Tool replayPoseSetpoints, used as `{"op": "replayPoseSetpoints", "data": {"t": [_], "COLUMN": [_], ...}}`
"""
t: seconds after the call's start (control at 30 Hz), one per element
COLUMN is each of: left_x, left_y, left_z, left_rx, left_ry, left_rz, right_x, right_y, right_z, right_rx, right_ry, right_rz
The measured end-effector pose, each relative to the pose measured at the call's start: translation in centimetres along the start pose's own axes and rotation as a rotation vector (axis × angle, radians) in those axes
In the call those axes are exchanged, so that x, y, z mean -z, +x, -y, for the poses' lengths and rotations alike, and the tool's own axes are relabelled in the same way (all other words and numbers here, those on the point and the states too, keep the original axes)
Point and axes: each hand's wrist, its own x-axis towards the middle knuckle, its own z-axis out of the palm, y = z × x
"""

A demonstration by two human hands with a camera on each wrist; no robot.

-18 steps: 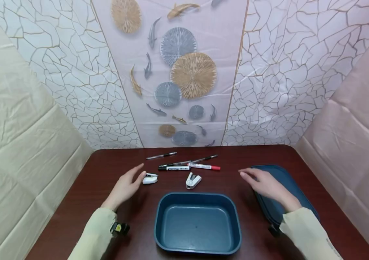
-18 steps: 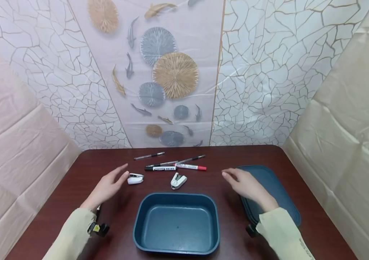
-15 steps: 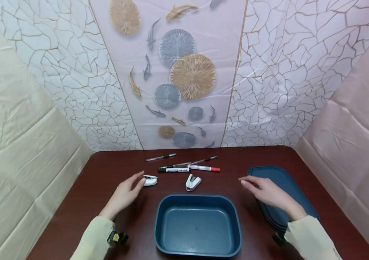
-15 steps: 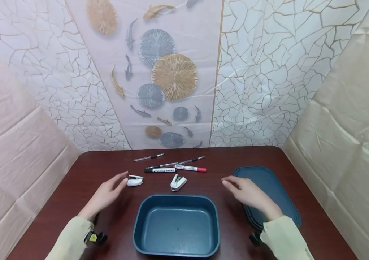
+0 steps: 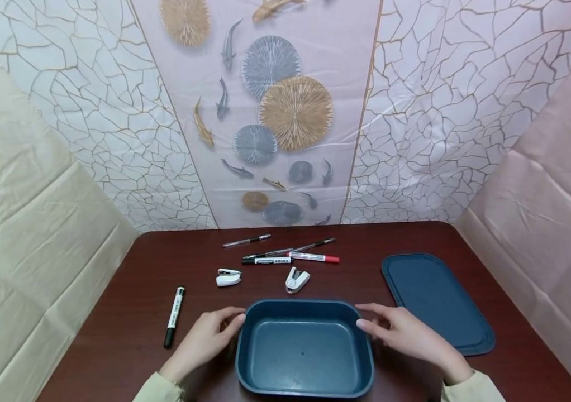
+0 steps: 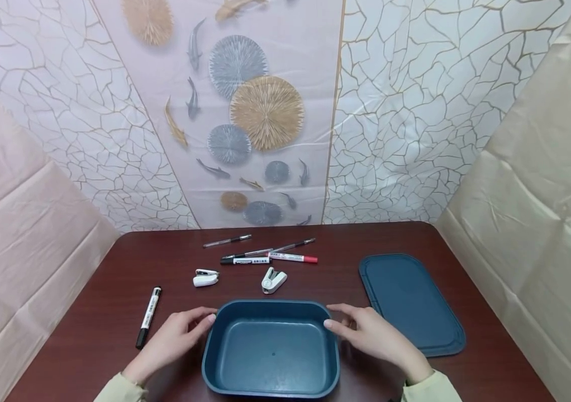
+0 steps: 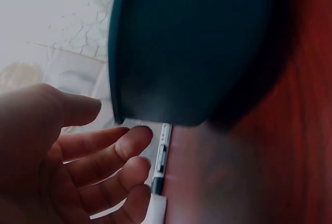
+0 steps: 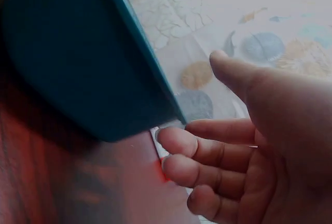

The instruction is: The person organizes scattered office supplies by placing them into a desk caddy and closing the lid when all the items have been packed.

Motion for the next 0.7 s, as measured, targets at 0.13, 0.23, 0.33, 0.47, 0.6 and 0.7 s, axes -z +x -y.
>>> {"op": "replayPoseSetpoints", "data": {"t": [0.13, 0.23, 0.33, 0.47, 0.6, 0.7], "left_x": [-0.7, -0.9, -1.1, -1.1, -0.9, -0.7], "left_y": [-0.3, -0.4, -0.3, 0.0, 0.6, 1.0], "left_z": [0.0, 0.1, 0.2, 0.2, -0.1, -0.3], "left_rx": [-0.029, -0.031, -0.021, -0.012, -0.028, -0.040], "left_ry": [-0.027, -0.049, -0.074, -0.108, -0.115, -0.103], "left_rz": [0.024, 0.033, 0.040, 0.037, 0.022, 0.011], "right_x": [-0.7, -1.0, -1.2, -1.4, -1.5, -1.5], "right_y": [0.2, 0.5, 0.8, 1.4, 2.2, 2.8], "right_z": [-0.1, -0.2, -0.2, -0.2, -0.1, 0.0], "right_rx": [0.055, 0.075, 0.050, 0.001, -0.036, -0.063], "right_ry": [0.034, 0.038, 0.040, 0.037, 0.026, 0.036], "right_rz": [-0.010, -0.042, -0.073, -0.116, -0.179, -0.218]}}
